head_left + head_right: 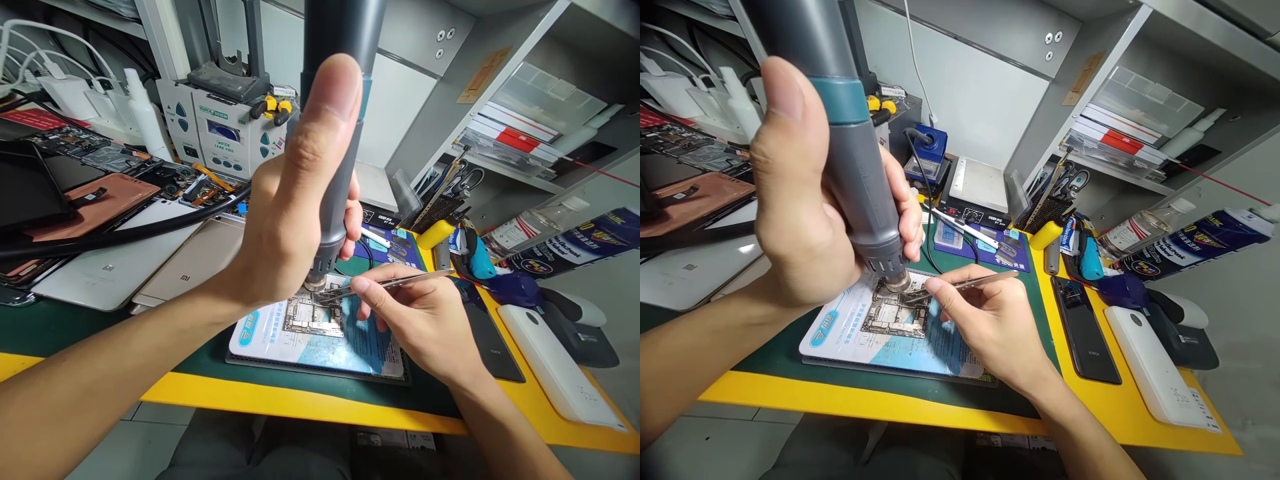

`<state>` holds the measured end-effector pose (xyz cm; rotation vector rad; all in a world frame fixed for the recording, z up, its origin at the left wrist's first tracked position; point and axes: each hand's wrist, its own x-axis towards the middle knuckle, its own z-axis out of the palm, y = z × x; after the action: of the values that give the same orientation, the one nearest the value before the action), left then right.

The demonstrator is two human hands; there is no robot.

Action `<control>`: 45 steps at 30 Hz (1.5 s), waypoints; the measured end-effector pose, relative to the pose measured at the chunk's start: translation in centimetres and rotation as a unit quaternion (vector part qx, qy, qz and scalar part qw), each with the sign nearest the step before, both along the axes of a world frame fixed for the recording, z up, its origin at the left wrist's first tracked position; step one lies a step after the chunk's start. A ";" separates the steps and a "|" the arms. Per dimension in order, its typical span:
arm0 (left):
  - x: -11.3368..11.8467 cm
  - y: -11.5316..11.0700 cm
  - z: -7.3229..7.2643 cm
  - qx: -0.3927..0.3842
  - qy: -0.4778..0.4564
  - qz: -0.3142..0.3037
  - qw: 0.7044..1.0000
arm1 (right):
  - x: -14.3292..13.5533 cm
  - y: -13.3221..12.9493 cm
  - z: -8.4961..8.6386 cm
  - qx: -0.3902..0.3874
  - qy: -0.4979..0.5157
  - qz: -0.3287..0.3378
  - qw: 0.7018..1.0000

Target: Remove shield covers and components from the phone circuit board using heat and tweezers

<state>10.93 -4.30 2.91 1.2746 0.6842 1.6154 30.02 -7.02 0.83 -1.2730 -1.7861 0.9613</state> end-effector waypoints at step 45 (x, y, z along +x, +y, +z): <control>-0.4 -0.1 -0.2 0.019 0.013 -0.015 1.000 | 0.1 -0.1 -0.1 0.041 0.007 0.003 0.999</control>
<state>10.52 -4.40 2.72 1.3292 0.6489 1.5971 30.09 -7.12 0.73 -1.2075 -1.8002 0.8889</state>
